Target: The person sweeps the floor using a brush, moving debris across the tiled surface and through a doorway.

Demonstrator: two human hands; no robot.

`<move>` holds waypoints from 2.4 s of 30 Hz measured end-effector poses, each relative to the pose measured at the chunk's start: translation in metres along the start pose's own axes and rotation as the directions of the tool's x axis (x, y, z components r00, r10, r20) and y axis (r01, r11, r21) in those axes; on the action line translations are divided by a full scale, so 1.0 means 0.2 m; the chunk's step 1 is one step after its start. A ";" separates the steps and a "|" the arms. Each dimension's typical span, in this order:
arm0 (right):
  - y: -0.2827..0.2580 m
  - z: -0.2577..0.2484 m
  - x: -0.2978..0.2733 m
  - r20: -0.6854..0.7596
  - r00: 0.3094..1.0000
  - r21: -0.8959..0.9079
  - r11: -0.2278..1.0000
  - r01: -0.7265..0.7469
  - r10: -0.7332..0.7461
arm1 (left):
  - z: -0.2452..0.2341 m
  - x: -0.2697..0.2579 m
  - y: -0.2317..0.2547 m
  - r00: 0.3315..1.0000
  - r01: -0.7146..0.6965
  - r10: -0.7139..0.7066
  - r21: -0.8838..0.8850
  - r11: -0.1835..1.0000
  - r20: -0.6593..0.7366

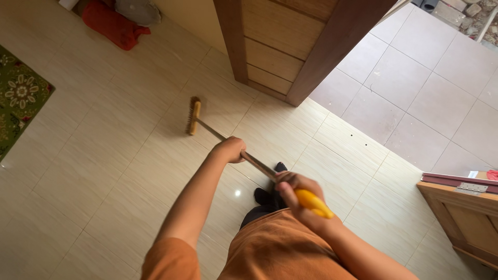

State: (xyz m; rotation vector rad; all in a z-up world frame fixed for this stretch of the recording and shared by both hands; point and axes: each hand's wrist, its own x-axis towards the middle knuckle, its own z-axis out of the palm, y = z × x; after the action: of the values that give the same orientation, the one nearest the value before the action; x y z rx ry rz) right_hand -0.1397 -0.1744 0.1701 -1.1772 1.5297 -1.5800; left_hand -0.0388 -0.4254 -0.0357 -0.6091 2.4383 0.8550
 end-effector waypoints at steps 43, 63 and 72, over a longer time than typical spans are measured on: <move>0.28 1.01 0.67 -0.101 0.974 -0.125 0.974 0.189 -0.202 | -0.42 0.06 -1.27 0.826 -0.240 0.213 0.017 0.971 -0.522; -0.39 1.33 0.41 -0.183 0.981 -0.432 0.902 -0.023 -0.063 | 0.05 -0.30 -0.45 0.834 -0.531 0.544 -0.409 0.742 -0.096; -0.37 1.60 0.09 -0.127 0.990 -0.653 0.747 -0.124 0.054 | 0.40 -0.50 0.03 0.739 -0.586 0.672 -0.543 0.602 -0.052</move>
State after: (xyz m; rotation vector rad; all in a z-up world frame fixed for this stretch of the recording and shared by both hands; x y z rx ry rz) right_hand 0.1539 -0.3143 0.2210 -1.3642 2.2886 -1.0488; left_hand 0.0597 -0.3430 -0.0319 0.2192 2.2538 1.8315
